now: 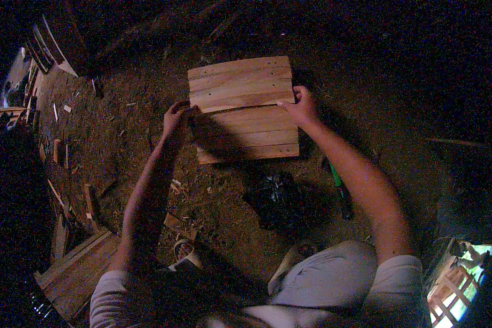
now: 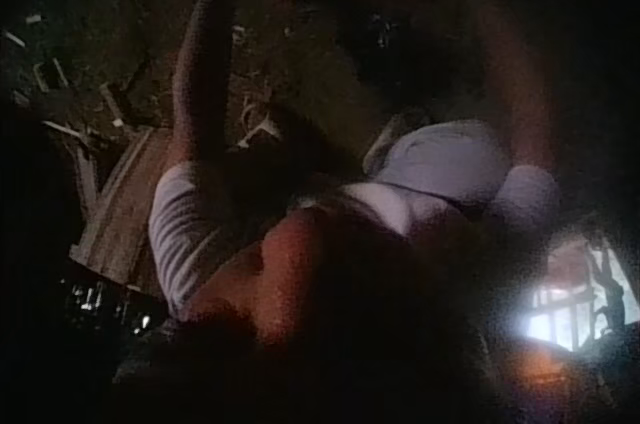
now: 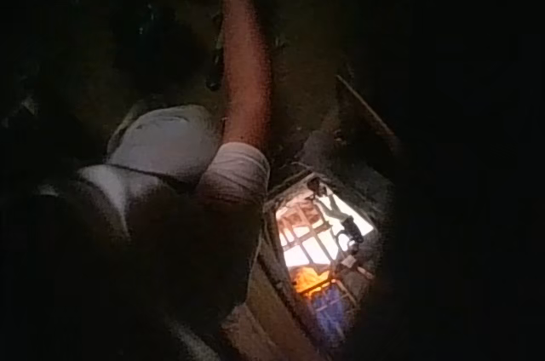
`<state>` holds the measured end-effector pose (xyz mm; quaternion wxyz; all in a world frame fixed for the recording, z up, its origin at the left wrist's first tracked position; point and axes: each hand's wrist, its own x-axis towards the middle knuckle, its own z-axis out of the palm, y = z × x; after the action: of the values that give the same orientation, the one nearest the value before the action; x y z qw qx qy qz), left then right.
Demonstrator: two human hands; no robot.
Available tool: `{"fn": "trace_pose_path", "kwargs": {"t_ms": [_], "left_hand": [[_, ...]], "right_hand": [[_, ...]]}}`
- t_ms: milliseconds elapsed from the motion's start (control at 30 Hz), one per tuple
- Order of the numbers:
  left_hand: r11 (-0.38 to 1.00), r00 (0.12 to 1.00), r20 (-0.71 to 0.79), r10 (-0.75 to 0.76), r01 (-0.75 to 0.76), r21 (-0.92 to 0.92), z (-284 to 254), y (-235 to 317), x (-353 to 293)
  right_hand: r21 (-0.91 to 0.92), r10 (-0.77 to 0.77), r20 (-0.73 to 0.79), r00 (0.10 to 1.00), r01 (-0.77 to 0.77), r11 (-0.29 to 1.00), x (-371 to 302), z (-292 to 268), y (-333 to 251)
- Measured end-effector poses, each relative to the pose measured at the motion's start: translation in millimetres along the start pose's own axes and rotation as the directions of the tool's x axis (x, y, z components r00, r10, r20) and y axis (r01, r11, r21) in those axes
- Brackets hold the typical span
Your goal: The person assembles a small wooden frame by hand, using a hammer to drive nails into the wood. They position planks, align them, and hammer nails to secure the structure.
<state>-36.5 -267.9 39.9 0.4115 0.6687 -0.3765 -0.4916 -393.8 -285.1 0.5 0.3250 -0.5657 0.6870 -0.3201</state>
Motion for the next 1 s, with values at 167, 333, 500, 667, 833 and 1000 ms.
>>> {"fn": "trace_pose_path", "kwargs": {"t_ms": [167, 333, 500, 667, 833, 1000], "left_hand": [[0.997, 1.000, 0.008, -0.022, 0.022, -0.075, -1, -4, 1], [0.994, 0.995, -0.037, 0.089, -0.086, 0.074, 4, -3, -2], [0.951, 0.967, 0.008, 0.254, -0.251, 0.180, -4, -16, -4], [0.916, 0.942, 0.038, 0.333, -0.333, 0.225, 6, -20, -5], [0.920, 0.953, 0.042, 0.299, -0.300, 0.253, 1, -26, 3], [0.962, 0.961, 0.048, 0.273, -0.271, -0.036, 0, -41, 11]], "right_hand": [[-0.022, -0.035, -0.002, 0.999, 0.035, 0.999, 5, 2, 13], [0.024, -0.083, -0.013, 0.997, 0.083, 0.996, 7, 6, 27], [0.066, -0.028, 0.034, 0.999, 0.026, 0.998, 0, 9, 0], [0.003, -0.051, -0.020, 0.999, 0.051, 0.999, 3, 10, 11], [0.126, 0.039, 0.037, 0.999, -0.043, 0.991, 6, 8, 10], [0.119, 0.020, 0.065, 0.998, -0.028, 0.993, 10, 4, 14]]}}
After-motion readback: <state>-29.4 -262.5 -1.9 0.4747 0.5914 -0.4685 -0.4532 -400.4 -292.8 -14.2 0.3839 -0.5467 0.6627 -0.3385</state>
